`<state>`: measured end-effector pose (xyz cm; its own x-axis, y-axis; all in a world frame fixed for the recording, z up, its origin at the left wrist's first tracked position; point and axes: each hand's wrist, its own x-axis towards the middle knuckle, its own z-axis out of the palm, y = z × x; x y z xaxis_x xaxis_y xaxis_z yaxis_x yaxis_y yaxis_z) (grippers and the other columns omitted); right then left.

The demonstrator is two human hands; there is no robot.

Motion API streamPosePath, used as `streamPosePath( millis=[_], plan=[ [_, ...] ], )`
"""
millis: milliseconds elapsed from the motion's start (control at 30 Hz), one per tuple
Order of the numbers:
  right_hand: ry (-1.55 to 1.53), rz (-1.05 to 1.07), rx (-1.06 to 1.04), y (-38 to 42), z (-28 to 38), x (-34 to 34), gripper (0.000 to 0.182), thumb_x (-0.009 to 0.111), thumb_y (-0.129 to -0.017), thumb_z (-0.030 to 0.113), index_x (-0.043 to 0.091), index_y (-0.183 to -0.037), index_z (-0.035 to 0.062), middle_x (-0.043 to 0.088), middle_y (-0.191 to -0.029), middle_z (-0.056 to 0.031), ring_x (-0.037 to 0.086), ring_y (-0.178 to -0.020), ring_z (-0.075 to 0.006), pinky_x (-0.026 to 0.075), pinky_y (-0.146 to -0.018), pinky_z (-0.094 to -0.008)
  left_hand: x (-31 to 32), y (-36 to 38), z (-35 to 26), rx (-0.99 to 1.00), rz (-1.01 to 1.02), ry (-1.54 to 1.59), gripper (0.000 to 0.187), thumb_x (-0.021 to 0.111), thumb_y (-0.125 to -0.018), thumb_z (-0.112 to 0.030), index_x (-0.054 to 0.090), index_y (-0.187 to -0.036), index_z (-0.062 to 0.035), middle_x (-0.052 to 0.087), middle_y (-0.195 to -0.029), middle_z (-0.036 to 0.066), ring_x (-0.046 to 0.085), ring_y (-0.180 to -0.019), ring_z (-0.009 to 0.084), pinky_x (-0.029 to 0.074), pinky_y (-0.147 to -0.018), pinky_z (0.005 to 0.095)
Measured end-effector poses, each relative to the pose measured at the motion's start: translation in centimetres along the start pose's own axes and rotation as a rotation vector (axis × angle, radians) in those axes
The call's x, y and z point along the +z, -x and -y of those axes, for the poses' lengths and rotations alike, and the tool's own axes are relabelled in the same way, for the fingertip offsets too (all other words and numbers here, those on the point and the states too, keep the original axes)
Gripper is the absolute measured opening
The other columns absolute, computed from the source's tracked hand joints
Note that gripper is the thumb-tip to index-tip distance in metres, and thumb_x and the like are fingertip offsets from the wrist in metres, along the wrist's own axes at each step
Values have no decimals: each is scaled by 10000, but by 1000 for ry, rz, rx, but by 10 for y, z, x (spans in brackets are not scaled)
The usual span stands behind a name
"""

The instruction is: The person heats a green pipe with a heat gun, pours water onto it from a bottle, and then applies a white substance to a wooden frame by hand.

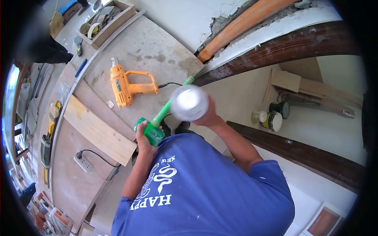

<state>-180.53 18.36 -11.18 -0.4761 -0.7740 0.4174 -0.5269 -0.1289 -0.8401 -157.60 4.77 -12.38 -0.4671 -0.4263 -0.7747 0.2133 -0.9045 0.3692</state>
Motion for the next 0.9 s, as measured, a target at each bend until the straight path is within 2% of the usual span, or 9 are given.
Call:
streamPosePath(
  millis=[33,100,300,433,533,567,700,833,900],
  plan=[
    [-1,56,-163,-20,8,17,875,955,-660,304,493,-1345,15,677,-1239,-179,696,-1134,-299,563,-959,-431,-6,4,-3,-5,-12,21,326,687,-870,-318,560,-1049,-77,684,-938,165,699,-788,302,588,-715,427],
    [34,39,-211,-57,42,58,907,965,-650,310,458,-1346,26,682,-1170,-183,709,-1065,-347,580,-884,-440,-17,13,-6,-1,-24,7,409,681,-855,-358,564,-1093,-46,688,-961,186,697,-793,303,591,-731,431],
    [-116,237,-2,-122,79,206,829,906,-712,282,420,-1340,43,685,-1076,-206,715,-917,-427,575,-764,-509,-55,32,-14,-20,-133,46,489,671,-835,-371,552,-1153,-18,688,-972,195,697,-796,317,594,-745,443],
    [-147,195,63,-147,73,290,776,840,-763,314,433,-1352,16,698,-923,-256,689,-878,-483,571,-755,-536,-94,34,-5,-2,-97,108,428,598,-922,-403,558,-1165,-52,685,-981,195,707,-813,327,603,-755,470],
    [-213,180,-52,-164,69,327,786,869,-764,344,489,-1375,28,710,-1040,-224,710,-933,-427,585,-774,-499,-109,44,-9,-47,-132,161,403,629,-905,-372,568,-1149,-57,676,-965,193,703,-806,338,606,-740,475],
    [-205,149,-158,-169,68,335,677,879,-770,339,548,-1265,17,725,-981,-202,729,-899,-407,599,-747,-481,-109,52,-12,-48,-116,206,427,660,-867,-361,566,-1148,-53,671,-953,198,701,-798,339,606,-737,474],
    [-252,272,-151,-167,67,356,607,893,-762,315,550,-1173,31,713,-1011,-203,723,-903,-401,585,-765,-460,-115,71,-21,-29,-93,257,447,658,-851,-343,563,-1160,-33,673,-950,205,701,-782,342,611,-731,471],
    [-314,235,-85,-147,70,386,617,903,-751,335,573,-1178,36,711,-993,-217,719,-914,-412,577,-761,-464,-126,78,-18,0,-111,233,458,656,-843,-335,575,-1164,-18,678,-938,209,706,-768,346,614,-723,477],
    [-296,325,15,-133,73,398,697,893,-745,275,548,-1308,50,696,-1119,-222,706,-1035,-377,582,-855,-458,-140,75,-10,16,-106,243,462,660,-830,-349,593,-1141,-15,685,-921,200,708,-755,344,614,-714,488]
  ],
)
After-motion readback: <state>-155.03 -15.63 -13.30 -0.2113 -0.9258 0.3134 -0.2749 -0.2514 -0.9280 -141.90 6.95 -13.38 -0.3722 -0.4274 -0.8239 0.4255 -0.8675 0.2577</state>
